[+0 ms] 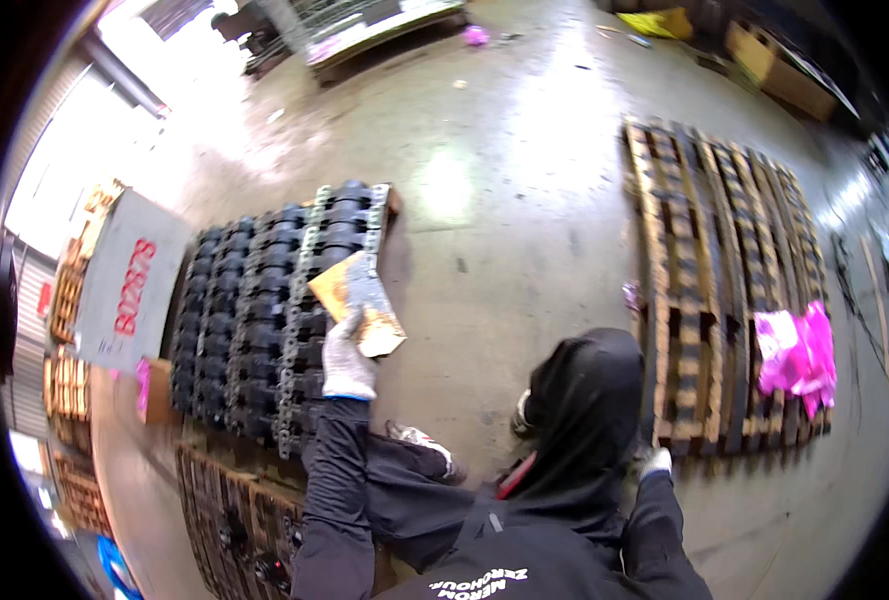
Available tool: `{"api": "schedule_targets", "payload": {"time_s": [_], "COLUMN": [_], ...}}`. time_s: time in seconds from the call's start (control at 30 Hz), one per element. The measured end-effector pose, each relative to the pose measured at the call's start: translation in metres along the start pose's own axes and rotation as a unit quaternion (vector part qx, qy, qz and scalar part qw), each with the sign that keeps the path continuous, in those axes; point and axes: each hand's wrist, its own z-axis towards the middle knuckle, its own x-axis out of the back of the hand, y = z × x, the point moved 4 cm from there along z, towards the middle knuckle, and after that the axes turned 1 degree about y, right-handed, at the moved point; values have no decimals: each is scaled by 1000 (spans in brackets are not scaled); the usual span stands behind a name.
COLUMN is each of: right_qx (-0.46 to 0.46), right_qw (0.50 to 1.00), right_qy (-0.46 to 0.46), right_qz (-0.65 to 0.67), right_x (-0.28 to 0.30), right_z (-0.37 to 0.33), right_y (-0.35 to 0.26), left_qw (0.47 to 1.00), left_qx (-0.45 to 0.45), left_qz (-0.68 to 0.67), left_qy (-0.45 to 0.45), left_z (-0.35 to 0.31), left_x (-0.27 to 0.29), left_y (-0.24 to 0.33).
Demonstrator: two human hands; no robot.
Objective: The person applies a grey compound to the surface of black mechanical parts arranged on a wooden pallet using a flat metal scraper. They repeatedly scoop the compound from the scraper and spread it onto the parts. The person moves around the pallet to reach different sections and eventually walks to a workbench to wipe the scraper.
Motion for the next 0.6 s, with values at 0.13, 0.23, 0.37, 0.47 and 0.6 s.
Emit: {"api": "schedule_targets", "payload": {"time_s": [0.13,0.23,0.37,0.47,0.6], "right_qx": [-157,-72,269,366,479], "right_qw": [984,993,958,928,850], "right_qy": [-9,94,103,-55,-212], "right_qz": [-83,-30,10,-45,-55], "right_x": [-60,-58,-181,-320,-501], "right_z": [-67,-89,-155,-240,-379], "right_y": [23,-46,-177,-273,-291], "left_qw": [997,997,999,999,996], "left_qx": [-2,7,-19,13,34], "left_qz": [24,-34,-10,-45,-79], "left_qy": [77,66,37,16,-36], "left_z": [-16,-11,-19,-27,-34], "left_x": [18,13,4,-8,-20], "left_y": [28,13,20,19,20]}}
